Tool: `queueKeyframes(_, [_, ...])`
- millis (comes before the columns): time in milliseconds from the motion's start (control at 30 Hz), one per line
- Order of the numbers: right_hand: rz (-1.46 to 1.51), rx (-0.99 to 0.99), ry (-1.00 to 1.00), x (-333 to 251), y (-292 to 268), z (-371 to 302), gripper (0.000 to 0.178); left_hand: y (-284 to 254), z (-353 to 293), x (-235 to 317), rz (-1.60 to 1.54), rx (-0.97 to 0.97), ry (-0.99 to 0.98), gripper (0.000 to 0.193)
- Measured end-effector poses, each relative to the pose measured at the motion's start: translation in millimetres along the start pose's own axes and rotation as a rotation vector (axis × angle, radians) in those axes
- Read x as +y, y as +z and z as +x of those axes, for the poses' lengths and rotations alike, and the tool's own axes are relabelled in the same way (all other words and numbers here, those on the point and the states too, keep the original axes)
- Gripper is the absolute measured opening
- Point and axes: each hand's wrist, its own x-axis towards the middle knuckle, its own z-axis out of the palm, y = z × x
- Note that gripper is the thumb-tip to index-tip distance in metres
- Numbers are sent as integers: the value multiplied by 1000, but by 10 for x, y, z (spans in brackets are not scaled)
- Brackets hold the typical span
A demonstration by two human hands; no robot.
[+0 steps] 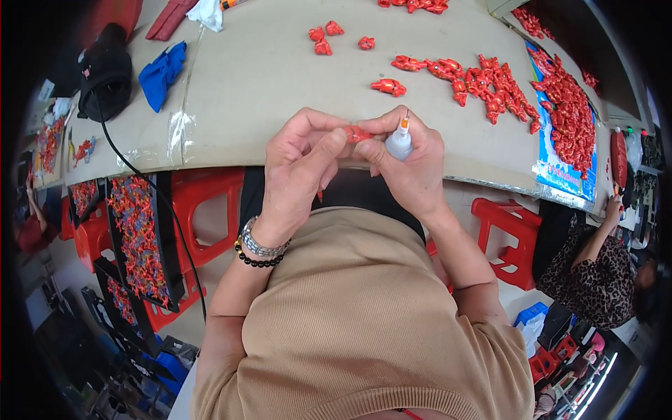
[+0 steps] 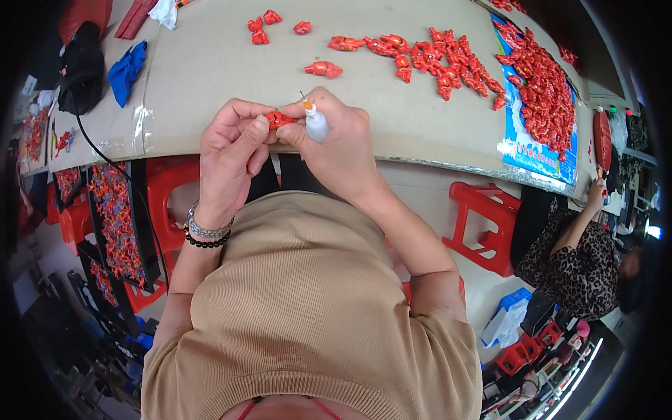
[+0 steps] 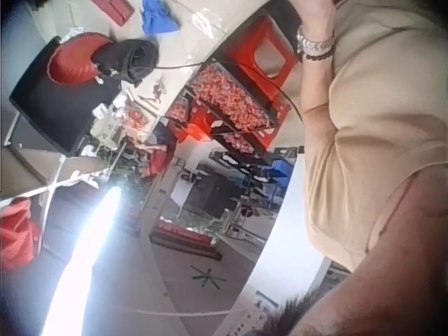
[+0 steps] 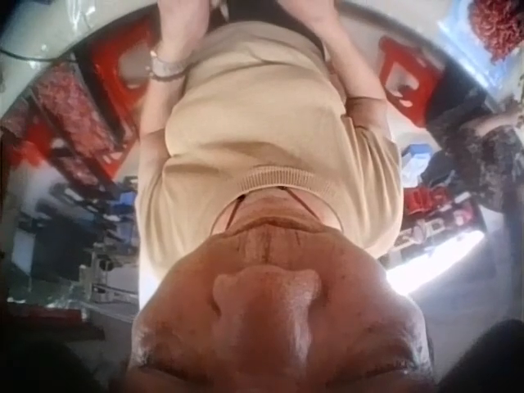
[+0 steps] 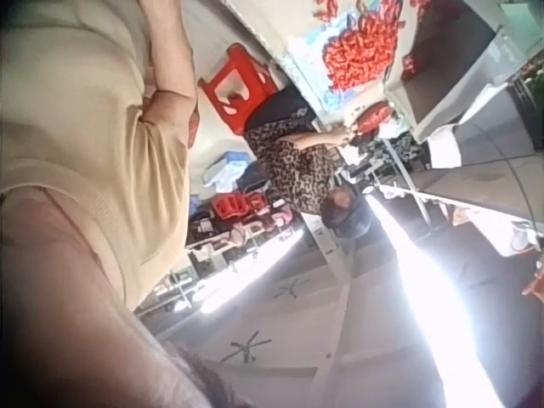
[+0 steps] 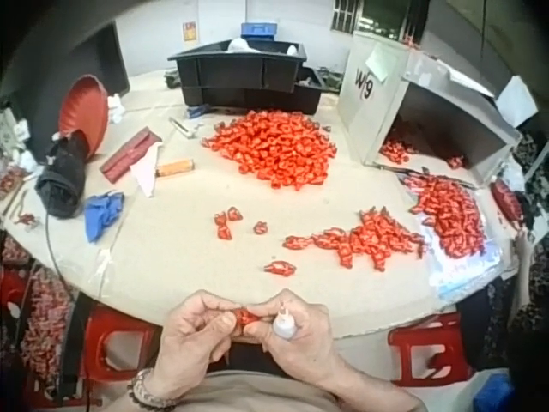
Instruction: Glue small red plastic toy components together at a factory workstation.
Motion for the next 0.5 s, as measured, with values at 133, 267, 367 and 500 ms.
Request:
queueKeyframes(133, [-50, 112, 3, -4, -161, 37, 13, 33, -6, 71, 0, 23, -65, 23])
queueKeyframes(267, [-379, 240, -39, 24, -448, 166, 13, 5, -40, 157, -378, 53, -261, 31])
queueKeyframes(367, [-589, 304, -67, -40, -521, 239, 14, -3, -69, 205, -652, 22, -353, 32])
queueKeyframes(500, [-737, 345, -66, -32, -569, 291, 18, 34, -84, 314, -853, 35, -431, 29])
